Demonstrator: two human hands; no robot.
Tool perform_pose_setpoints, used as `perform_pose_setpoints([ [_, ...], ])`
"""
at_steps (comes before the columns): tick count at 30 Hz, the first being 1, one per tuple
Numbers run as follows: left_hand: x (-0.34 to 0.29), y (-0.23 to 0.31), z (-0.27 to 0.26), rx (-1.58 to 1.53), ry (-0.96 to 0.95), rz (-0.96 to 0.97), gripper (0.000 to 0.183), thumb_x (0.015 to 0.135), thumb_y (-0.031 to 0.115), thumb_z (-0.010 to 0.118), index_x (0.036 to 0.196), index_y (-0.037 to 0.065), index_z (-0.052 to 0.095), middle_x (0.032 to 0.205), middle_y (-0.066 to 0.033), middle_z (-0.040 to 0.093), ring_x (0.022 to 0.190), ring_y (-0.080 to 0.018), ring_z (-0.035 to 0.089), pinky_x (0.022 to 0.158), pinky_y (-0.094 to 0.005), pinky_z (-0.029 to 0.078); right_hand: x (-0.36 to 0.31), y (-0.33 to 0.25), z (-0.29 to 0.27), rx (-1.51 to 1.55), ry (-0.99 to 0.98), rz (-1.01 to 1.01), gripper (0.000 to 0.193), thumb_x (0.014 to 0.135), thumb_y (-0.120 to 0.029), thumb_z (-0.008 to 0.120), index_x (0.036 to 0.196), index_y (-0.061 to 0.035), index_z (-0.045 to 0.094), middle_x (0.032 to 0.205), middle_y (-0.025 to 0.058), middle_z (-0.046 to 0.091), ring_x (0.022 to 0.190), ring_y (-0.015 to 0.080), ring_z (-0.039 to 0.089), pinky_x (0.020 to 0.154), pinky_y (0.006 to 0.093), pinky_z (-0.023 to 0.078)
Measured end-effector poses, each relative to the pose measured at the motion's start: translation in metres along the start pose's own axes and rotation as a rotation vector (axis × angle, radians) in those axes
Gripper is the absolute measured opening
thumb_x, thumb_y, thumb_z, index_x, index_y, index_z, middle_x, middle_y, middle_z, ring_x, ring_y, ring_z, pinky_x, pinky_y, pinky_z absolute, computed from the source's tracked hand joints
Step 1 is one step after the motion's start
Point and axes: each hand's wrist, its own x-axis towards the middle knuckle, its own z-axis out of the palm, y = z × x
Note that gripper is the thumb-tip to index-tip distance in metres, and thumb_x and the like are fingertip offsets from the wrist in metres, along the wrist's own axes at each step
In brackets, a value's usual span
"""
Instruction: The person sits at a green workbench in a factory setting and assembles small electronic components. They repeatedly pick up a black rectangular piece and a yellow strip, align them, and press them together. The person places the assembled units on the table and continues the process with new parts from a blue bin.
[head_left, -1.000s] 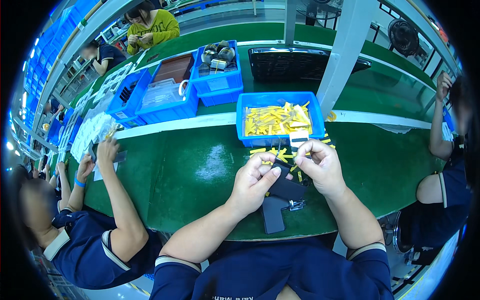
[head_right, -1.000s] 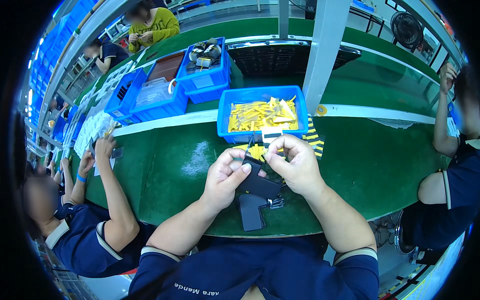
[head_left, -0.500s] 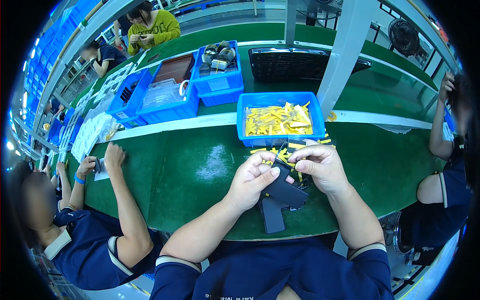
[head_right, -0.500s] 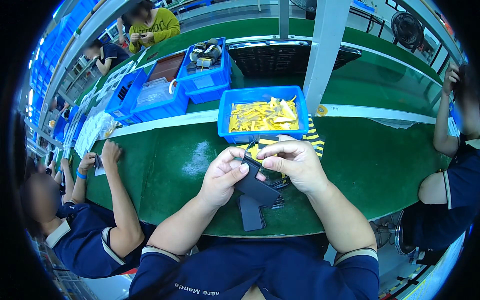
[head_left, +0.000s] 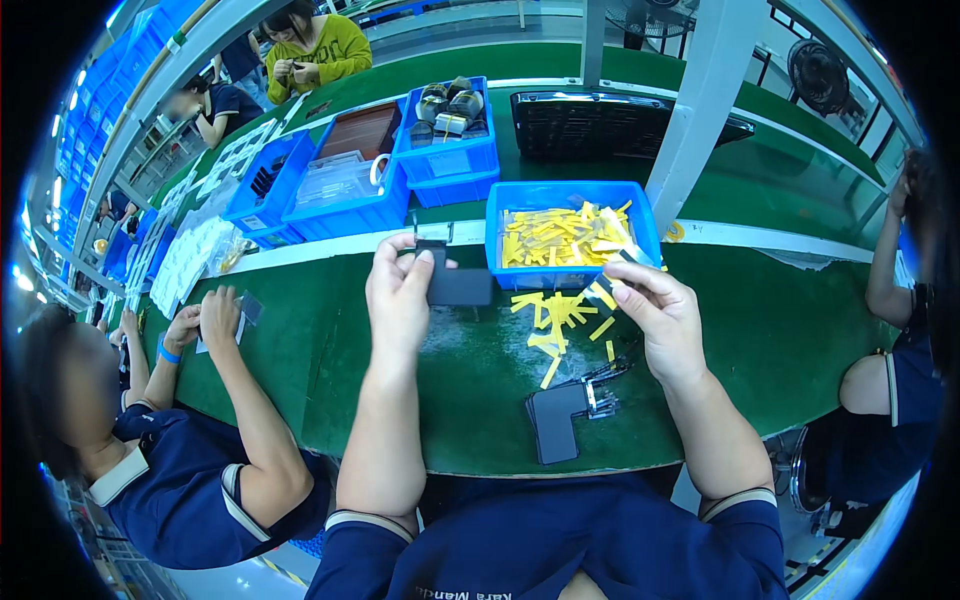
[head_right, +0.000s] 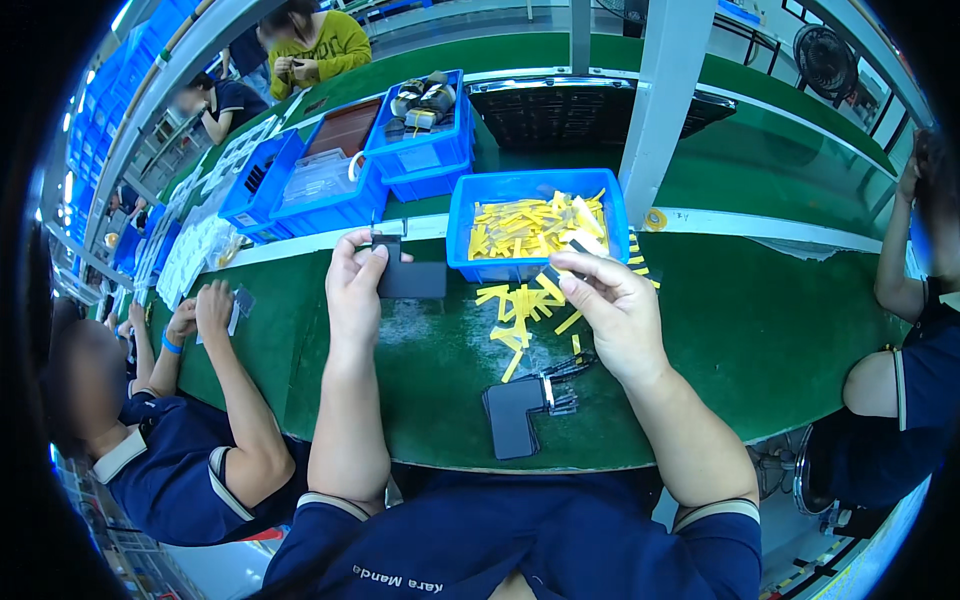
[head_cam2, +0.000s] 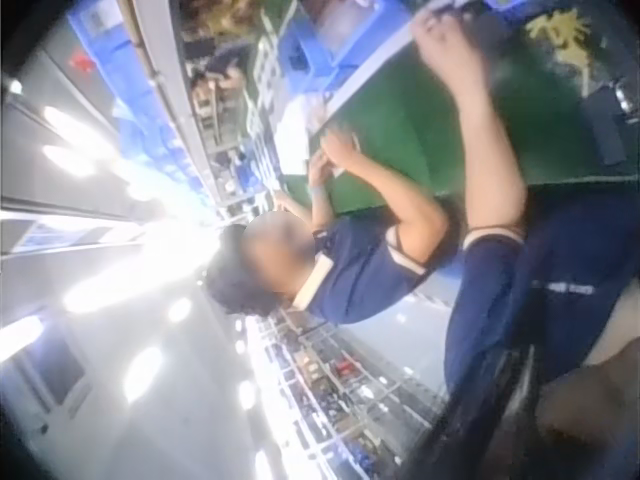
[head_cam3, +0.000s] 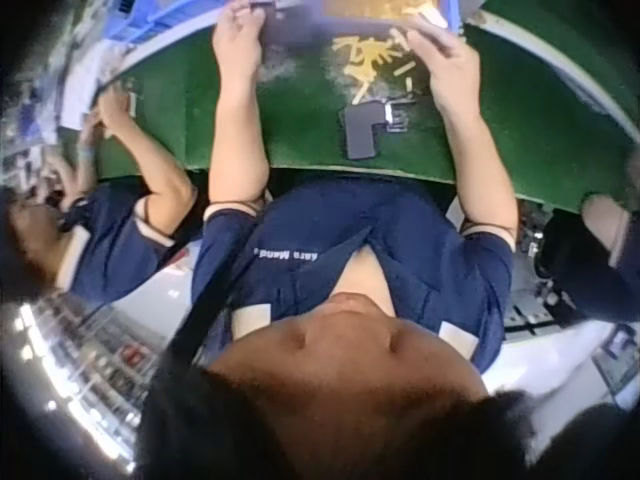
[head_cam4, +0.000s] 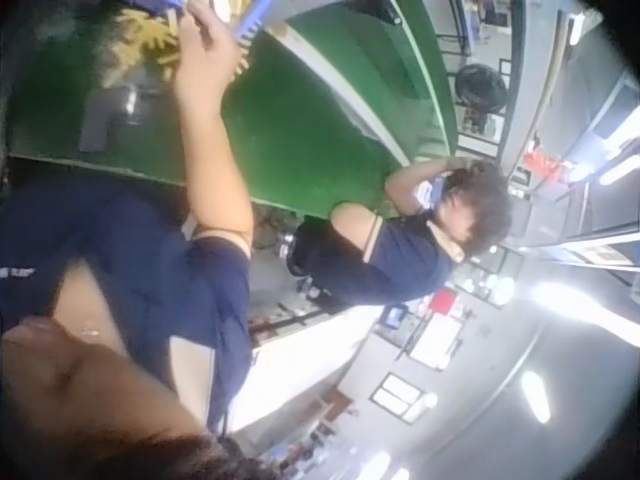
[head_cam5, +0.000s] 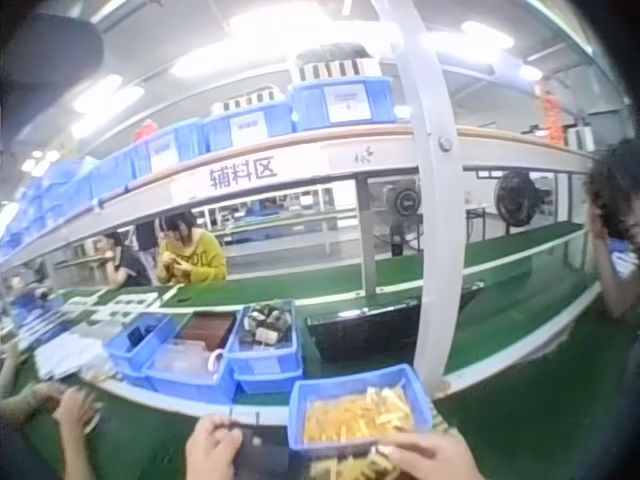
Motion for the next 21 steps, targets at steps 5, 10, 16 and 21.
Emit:
perform_pose_setpoints([
  [5,0.003,-0.006,-0.014,1.181,-0.050,-0.097,0.036,0.080,0.010,0.060,0.112,-0.002,0.052,0.081,-0.0153,0.065,0.074,-0.0273,0.064,0.071,-0.0355,0.049,-0.004,-0.004,0.008,0.100,-0.062,0.104,0.061,0.080,0.007,0.060,0.135,-0.0010,0.037,0.098,0.0093,0.062,0.086,0.0097,0.058,0.078,0.0212,0.046],
  [10,-0.019,0.016,0.018,1.039,-0.011,0.405,0.028,0.076,0.012,0.066,0.100,0.000,0.060,0.090,-0.0130,0.064,0.077,-0.0247,0.063,0.072,-0.0339,0.050,-0.006,0.004,0.008,-0.047,-0.073,0.144,0.068,0.076,0.005,0.067,0.136,-0.0019,0.037,0.078,0.0020,0.058,0.070,0.0056,0.055,0.066,0.0198,0.043],
  [16,-0.051,0.013,0.060,0.376,-0.544,0.225,0.025,0.079,0.003,0.066,0.103,0.000,0.058,0.083,-0.0058,0.060,0.075,-0.0113,0.060,0.068,-0.0240,0.050,-0.010,0.011,0.010,-0.169,-0.125,0.070,0.038,0.076,0.005,0.068,0.112,0.0006,0.058,0.091,0.0056,0.064,0.081,0.0094,0.059,0.073,0.0217,0.047],
  [21,-0.042,-0.001,0.056,-0.245,-0.658,-0.300,0.023,0.085,0.006,0.063,0.106,0.004,0.053,0.082,-0.0024,0.061,0.071,-0.0081,0.057,0.061,-0.0226,0.046,-0.013,0.006,0.010,-0.164,-0.090,0.093,0.010,0.076,0.003,0.068,0.085,0.0004,0.066,0.082,0.0051,0.066,0.075,0.0095,0.061,0.069,0.0226,0.048],
])
